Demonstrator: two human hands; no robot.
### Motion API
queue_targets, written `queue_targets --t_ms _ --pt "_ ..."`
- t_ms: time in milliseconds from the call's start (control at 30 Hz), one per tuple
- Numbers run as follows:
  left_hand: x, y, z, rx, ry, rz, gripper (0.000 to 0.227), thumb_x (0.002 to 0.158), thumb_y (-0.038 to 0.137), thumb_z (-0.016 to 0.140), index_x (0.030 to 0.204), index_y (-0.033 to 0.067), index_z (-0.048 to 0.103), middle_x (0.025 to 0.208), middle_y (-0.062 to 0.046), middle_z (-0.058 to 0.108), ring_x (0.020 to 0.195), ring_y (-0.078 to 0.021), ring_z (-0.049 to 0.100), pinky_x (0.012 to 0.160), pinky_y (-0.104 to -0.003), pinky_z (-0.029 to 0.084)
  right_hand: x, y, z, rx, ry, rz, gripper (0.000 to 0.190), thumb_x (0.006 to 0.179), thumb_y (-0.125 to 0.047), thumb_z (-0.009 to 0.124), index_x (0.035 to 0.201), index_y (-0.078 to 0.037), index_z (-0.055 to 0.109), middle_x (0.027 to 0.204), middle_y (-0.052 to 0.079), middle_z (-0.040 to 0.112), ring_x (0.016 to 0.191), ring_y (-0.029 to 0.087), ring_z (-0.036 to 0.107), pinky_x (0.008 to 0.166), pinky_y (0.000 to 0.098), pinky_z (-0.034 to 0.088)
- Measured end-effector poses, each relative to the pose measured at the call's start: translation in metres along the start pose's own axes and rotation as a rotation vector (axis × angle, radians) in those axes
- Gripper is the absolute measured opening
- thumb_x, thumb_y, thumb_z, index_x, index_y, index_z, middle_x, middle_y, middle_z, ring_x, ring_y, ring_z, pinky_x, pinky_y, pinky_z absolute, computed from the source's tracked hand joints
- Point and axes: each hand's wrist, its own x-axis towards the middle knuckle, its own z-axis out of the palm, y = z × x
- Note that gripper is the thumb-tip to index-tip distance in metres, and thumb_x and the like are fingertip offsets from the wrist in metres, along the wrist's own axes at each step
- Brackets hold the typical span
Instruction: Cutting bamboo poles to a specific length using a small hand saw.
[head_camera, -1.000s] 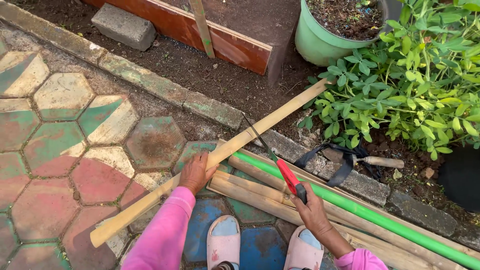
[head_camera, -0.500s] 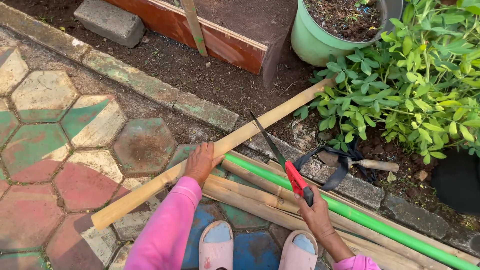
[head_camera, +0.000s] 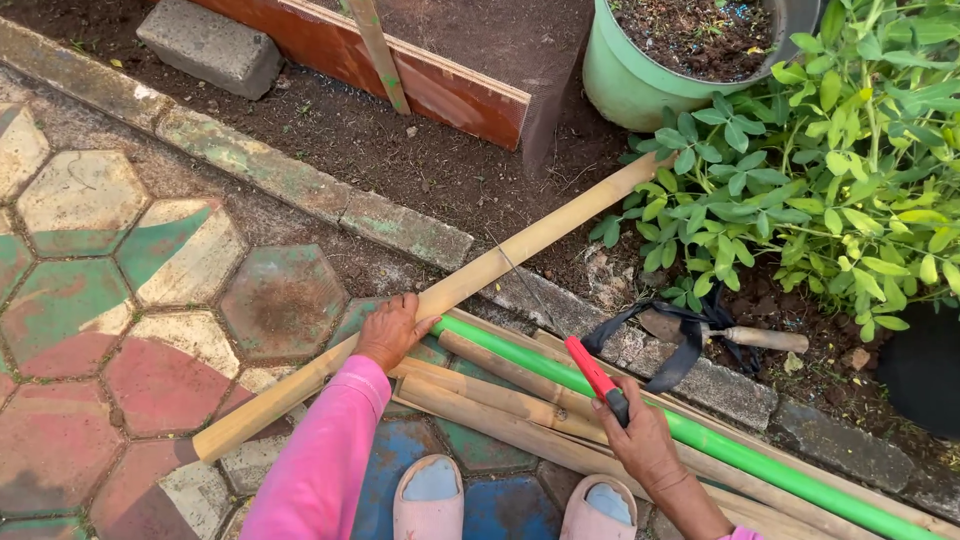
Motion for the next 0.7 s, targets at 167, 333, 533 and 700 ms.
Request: queue_targets --t_ms 167,333,533,700 --pt "0.001 -0.002 -0.018 -0.097 -0.039 0.009 0.053 0.101 0.059 0.044 0.107 0.0079 0.054 0.101 -0.02 0.069 0.095 -0.042 0.069 0.08 -0.053 0.057 0.013 -0.041 -0.033 -0.084 -0.084 0.17 0.038 0.09 -0.036 0.069 0.115 -0.009 0.061 0.064 0.023 0.063 0.06 0.041 0.064 0.061 0.0469 0.049" --pt "0.009 -0.003 -0.02 -0.085 -0.068 -0.002 0.05 0.102 0.059 0.044 0.107 0.01 0.054 0.1 -0.02 0.07 0.094 -0.0419 0.07 0.081 -0.054 0.057 -0.001 -0.03 -0.039 -0.064 -0.066 0.106 0.041 0.087 -0.039 0.068 0.114 -0.009 0.06 0.063 0.022 0.065 0.062 0.041 0.066 0.062 0.0479 0.05" --pt "0.008 0.0 -0.028 -0.103 -0.152 -0.048 0.054 0.1 0.062 0.043 0.109 0.01 0.054 0.101 -0.021 0.071 0.095 -0.0418 0.071 0.082 -0.054 0.057 0.006 -0.053 -0.034 -0.128 -0.094 0.151 0.041 0.089 -0.04 0.069 0.111 -0.007 0.059 0.062 0.024 0.065 0.064 0.043 0.065 0.065 0.0489 0.05" --pt "0.005 0.005 -0.031 -0.075 -0.156 -0.033 0.056 0.099 0.063 0.044 0.111 0.0097 0.054 0.1 -0.022 0.072 0.094 -0.0416 0.072 0.08 -0.054 0.058 -0.027 -0.037 -0.037 -0.063 -0.13 0.185 0.036 0.09 -0.038 0.067 0.107 -0.008 0.059 0.06 0.023 0.065 0.061 0.041 0.068 0.063 0.0484 0.051"
